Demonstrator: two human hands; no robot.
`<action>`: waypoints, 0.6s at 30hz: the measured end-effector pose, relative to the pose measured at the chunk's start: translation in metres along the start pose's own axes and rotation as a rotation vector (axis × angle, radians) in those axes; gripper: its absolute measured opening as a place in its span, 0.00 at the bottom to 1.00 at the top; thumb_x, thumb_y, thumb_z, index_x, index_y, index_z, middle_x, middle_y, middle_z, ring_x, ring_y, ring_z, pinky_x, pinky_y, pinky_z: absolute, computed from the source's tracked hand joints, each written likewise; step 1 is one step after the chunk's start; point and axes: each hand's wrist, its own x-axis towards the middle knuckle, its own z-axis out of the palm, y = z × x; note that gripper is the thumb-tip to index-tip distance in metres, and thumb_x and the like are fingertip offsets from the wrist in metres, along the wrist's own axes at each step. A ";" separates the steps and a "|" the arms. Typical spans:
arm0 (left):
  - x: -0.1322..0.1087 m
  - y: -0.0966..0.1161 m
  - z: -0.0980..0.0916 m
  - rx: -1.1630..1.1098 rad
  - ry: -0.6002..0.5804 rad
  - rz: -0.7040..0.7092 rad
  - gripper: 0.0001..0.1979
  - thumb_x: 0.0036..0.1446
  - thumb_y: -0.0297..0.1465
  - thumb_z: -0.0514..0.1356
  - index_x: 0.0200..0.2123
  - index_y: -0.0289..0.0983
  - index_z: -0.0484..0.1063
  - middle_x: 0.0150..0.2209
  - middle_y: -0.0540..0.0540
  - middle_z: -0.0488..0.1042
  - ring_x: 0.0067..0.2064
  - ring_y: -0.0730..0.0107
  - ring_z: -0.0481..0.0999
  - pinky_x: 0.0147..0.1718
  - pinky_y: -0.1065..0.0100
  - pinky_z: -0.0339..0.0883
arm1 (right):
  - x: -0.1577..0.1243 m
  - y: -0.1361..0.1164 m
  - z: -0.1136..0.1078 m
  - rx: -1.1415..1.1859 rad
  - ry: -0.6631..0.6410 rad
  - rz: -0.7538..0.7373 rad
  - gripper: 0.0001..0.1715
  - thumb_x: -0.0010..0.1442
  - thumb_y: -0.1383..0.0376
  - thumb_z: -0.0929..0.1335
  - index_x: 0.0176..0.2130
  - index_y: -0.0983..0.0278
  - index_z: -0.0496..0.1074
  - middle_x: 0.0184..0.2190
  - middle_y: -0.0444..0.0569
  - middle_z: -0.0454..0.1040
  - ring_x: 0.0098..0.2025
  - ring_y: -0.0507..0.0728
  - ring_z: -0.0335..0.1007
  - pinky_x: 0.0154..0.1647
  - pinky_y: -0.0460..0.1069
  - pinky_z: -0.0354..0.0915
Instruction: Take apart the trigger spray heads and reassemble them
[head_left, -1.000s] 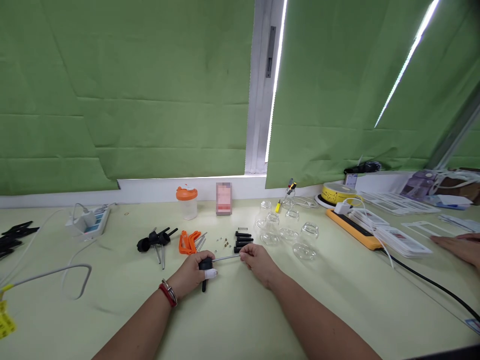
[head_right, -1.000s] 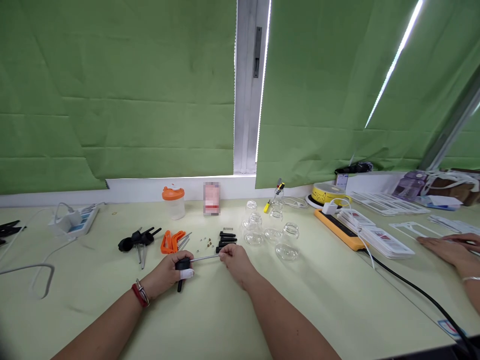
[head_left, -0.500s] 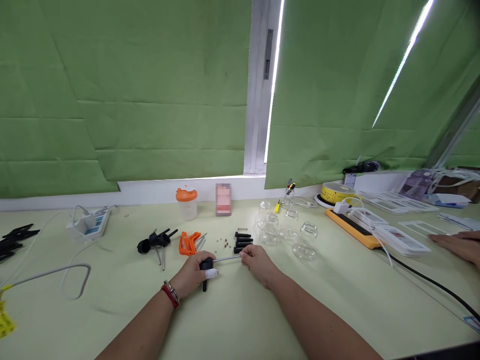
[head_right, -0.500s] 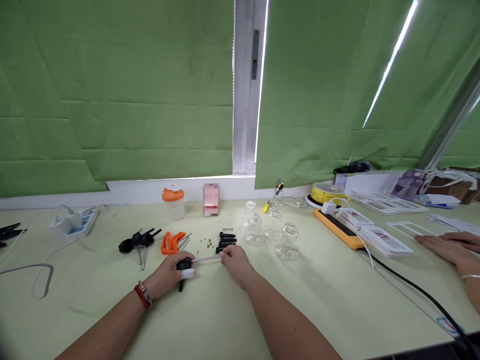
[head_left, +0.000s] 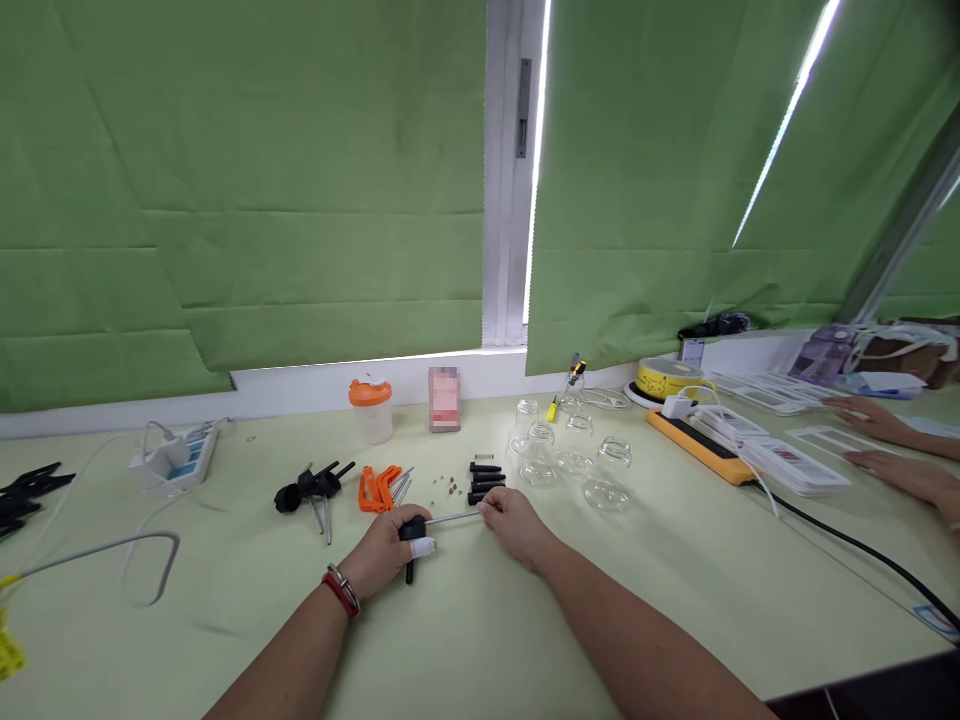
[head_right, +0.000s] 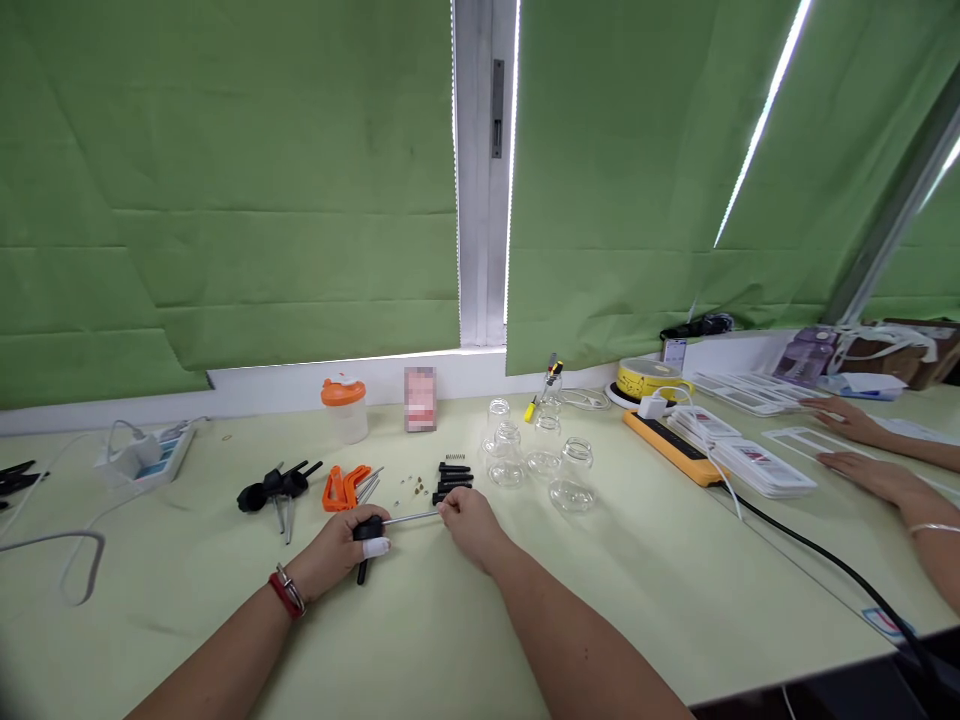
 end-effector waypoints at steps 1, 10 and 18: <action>0.000 0.000 0.000 0.013 0.004 -0.002 0.17 0.44 0.40 0.63 0.37 0.37 0.70 0.32 0.47 0.67 0.34 0.66 0.65 0.34 0.68 0.61 | -0.001 -0.001 -0.001 0.024 -0.014 0.000 0.11 0.53 0.59 0.64 0.25 0.64 0.65 0.19 0.40 0.60 0.21 0.48 0.50 0.23 0.44 0.50; 0.002 -0.007 0.000 0.034 0.028 0.017 0.18 0.44 0.40 0.63 0.38 0.37 0.71 0.34 0.47 0.68 0.37 0.63 0.66 0.38 0.66 0.62 | -0.008 -0.008 -0.008 0.188 -0.120 -0.029 0.07 0.50 0.62 0.67 0.30 0.65 0.69 0.20 0.39 0.62 0.21 0.48 0.53 0.23 0.44 0.52; 0.001 -0.007 0.001 0.056 0.029 0.008 0.18 0.45 0.40 0.62 0.39 0.37 0.71 0.34 0.48 0.69 0.37 0.64 0.67 0.36 0.67 0.62 | -0.006 -0.006 -0.006 0.133 -0.063 0.006 0.07 0.48 0.62 0.67 0.27 0.64 0.70 0.17 0.39 0.60 0.20 0.48 0.53 0.22 0.44 0.51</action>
